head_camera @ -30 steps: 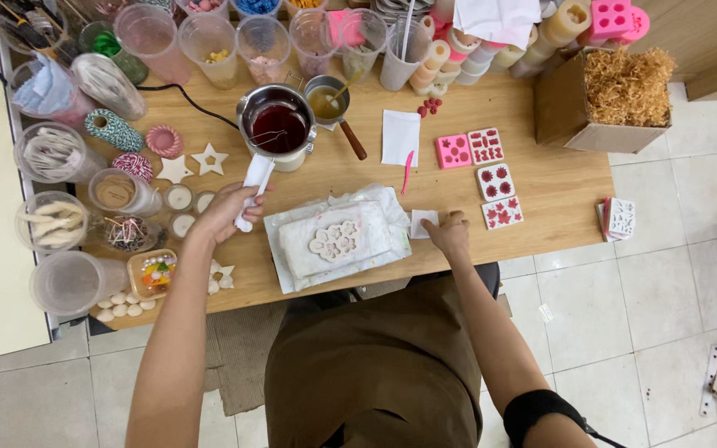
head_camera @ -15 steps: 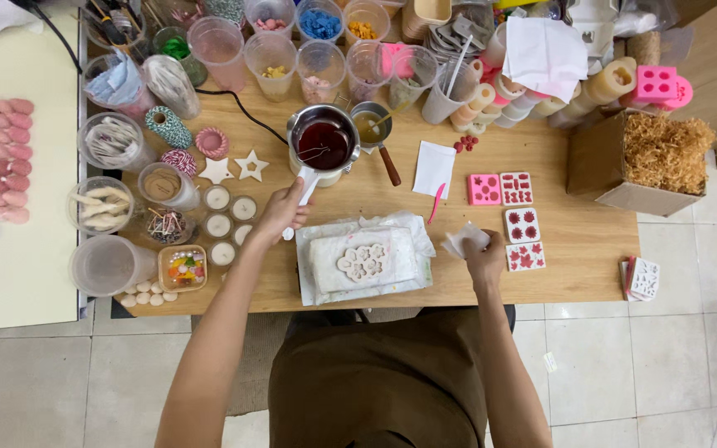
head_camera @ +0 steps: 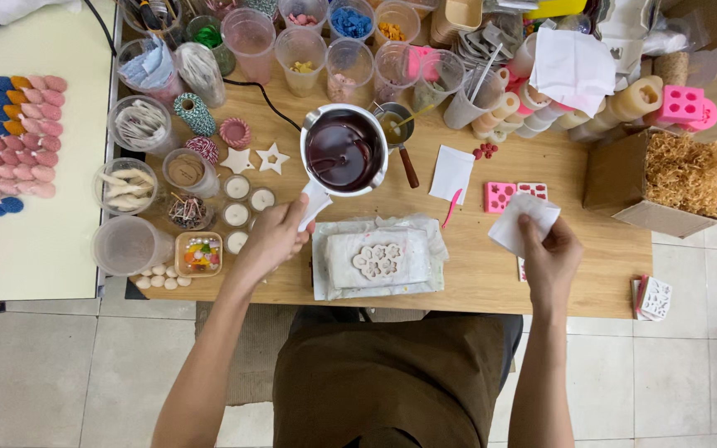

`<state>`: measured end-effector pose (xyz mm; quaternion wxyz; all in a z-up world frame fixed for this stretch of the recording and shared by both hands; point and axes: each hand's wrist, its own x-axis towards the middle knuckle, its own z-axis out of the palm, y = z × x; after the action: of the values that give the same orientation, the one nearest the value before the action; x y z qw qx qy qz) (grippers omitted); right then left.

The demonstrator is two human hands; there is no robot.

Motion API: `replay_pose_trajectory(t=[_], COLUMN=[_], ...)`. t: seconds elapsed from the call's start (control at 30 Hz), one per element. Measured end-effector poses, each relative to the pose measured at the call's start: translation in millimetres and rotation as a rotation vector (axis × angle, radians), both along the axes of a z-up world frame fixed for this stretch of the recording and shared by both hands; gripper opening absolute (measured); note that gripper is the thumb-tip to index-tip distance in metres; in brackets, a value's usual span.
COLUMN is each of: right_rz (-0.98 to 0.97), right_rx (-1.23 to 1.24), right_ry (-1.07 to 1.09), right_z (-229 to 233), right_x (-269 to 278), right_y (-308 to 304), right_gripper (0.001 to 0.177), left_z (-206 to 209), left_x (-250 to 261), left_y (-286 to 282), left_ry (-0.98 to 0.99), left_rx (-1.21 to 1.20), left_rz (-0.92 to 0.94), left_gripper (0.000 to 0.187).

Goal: The person fills small flower-shaped molds with a red liquid using a spoon and then uses a small pick to arrange pieces within the molds.

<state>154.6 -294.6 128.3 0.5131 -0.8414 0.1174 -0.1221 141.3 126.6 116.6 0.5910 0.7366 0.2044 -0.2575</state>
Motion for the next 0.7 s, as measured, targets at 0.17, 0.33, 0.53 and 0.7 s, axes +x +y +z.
replay_pose_trajectory(t=[0.17, 0.33, 0.53, 0.7], right_rz=[0.226, 0.737, 1.0, 1.11], right_rx=[0.05, -0.227, -0.525, -0.628], right_ry=[-0.001, 0.086, 0.143, 0.224], right_z=[83, 162, 168, 166], right_x=[-18, -31, -45, -55], right_y=[19, 57, 131, 141], right_gripper=[0.024, 0.025, 0.04, 0.046], left_z=[47, 65, 81, 96], left_x=[-51, -88, -119, -130], left_y=[0, -15, -42, -53], left_ry=[-0.064, 0.034, 0.121, 0.065], left_rx=[-0.024, -0.096, -0.161, -0.063], left_rz=[-0.099, -0.232, -0.338, -0.429], left_gripper=[0.061, 0.062, 0.058, 0.062])
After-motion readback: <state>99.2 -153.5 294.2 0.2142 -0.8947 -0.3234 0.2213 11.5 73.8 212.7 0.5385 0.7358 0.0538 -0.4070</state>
